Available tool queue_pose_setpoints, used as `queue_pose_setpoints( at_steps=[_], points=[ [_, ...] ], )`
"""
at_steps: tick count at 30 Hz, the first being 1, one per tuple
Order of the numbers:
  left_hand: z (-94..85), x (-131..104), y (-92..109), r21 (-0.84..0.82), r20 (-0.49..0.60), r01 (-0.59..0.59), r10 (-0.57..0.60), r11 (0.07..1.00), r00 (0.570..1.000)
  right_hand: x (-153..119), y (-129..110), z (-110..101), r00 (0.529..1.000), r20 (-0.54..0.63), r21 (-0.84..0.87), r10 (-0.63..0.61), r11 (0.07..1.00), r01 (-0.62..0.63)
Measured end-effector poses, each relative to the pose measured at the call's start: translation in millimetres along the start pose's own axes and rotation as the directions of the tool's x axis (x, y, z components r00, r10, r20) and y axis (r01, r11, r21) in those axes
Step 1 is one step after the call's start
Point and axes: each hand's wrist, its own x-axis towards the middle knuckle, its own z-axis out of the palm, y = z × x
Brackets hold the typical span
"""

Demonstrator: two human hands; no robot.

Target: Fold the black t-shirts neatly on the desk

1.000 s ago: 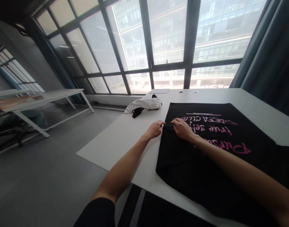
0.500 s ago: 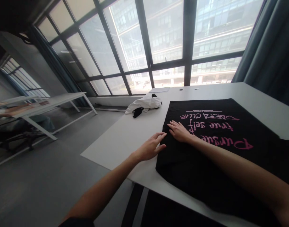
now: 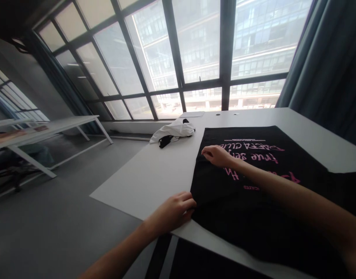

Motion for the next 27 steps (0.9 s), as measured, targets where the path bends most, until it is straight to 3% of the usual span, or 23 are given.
queue_pose_setpoints(
  at_steps=[2, 4, 6, 8, 11, 16, 20, 22, 25, 27],
  points=[
    [2.2, -4, -3, -0.032, -0.010, -0.001, 0.001, 0.999, 1.000, -12, -11, -22, 0.969, 0.211, 0.033, -0.128, 0.992, 0.124],
    [5.8, -7, -8, -0.066, -0.033, 0.008, -0.010, 0.998, 0.999, -34, -20, -38, 0.894, 0.399, 0.085, -0.204, 0.979, 0.185],
    [10.2, -10, -12, -0.102, -0.052, 0.012, -0.017, 0.995, 0.999, -61, -24, -47, 0.826, 0.532, 0.121, -0.184, 0.983, 0.141],
    [14.2, -12, -16, -0.129, -0.071, 0.001, -0.010, 0.992, 0.997, -84, -23, -51, 0.794, 0.594, 0.114, -0.132, 0.990, 0.080],
    [17.7, -13, -18, -0.149, -0.107, -0.039, 0.023, 0.988, 0.994, -106, -19, -52, 0.815, 0.568, 0.077, -0.113, 0.994, 0.084],
    [15.2, -14, -16, -0.140, -0.115, -0.067, 0.052, 0.988, 0.992, -113, -23, -59, 0.858, 0.488, 0.036, -0.162, 0.985, 0.166],
    [-1.9, -8, -17, -0.162, -0.013, -0.040, 0.038, 0.986, 0.999, -114, -27, -63, 0.830, 0.513, 0.051, -0.219, 0.973, 0.225],
    [-13.8, 5, -22, -0.165, -0.042, -0.021, 0.014, 0.986, 0.999, -110, -26, -60, 0.830, 0.513, 0.056, -0.217, 0.974, 0.221],
    [-24.3, 41, -36, -0.121, -0.187, 0.024, -0.046, 0.992, 0.981, -93, -23, -49, 0.914, 0.376, -0.016, -0.150, 0.986, 0.169],
    [-21.1, 73, -49, -0.045, -0.224, 0.038, -0.047, 0.998, 0.973, -78, -18, -36, 0.963, 0.251, -0.075, -0.094, 0.990, 0.116]
  ],
)
